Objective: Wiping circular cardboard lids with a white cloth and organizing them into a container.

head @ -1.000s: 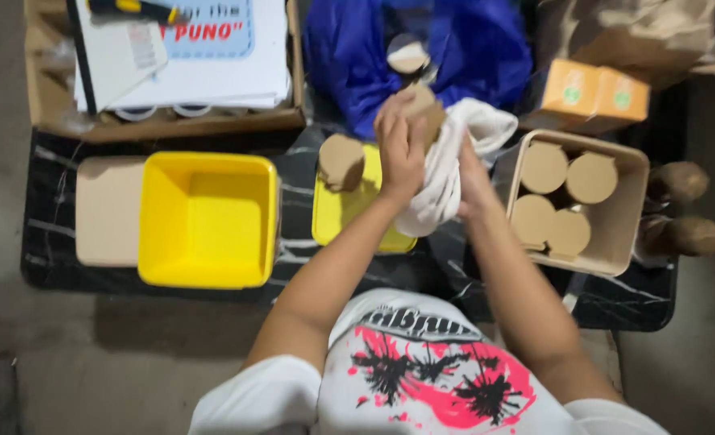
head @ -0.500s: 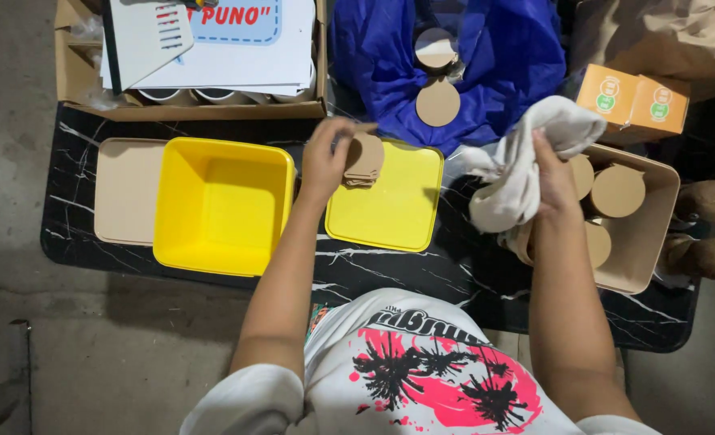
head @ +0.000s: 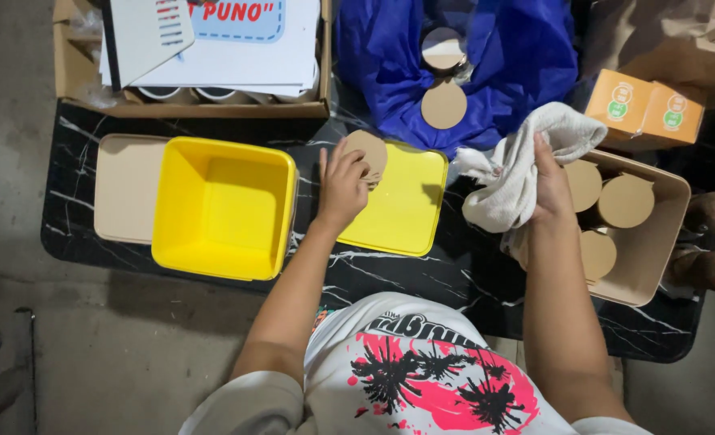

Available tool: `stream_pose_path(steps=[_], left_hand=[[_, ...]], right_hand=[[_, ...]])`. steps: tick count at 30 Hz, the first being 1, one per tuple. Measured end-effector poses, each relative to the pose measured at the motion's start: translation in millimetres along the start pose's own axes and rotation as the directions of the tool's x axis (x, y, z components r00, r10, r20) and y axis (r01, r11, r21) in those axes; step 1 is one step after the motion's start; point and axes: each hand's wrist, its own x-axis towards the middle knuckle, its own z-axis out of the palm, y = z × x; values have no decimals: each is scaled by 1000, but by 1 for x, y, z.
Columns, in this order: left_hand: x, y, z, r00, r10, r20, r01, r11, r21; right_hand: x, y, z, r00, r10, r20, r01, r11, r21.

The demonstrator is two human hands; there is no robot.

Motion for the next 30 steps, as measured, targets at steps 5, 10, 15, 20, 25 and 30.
stream_pose_path(steps=[5,10,15,20,25,30], left_hand=[[46,25,61,997,32,-69,-44,981,-188],[104,41,153,997,-42,-64,31,985,-169],[134,59,161,912,-406,54,405,914,13],[127,24,199,914,-406,30,406,905,-128],[116,43,184,904,-420,79,403,777,-483],[73,99,151,970,-237,52,229,818,-527]], right_hand=[[3,5,-6,1000,-1,-6,1,998,58],[-4,3,9,998,-24,-63,27,999,33],[-6,1,20,1000,2,-2,-2,993,119],[-3,6,9,994,-105,4,104,988,117],[7,17,10,992,-77,-96,86,992,87],[4,58,55,806,-559,194,523,520,-675]])
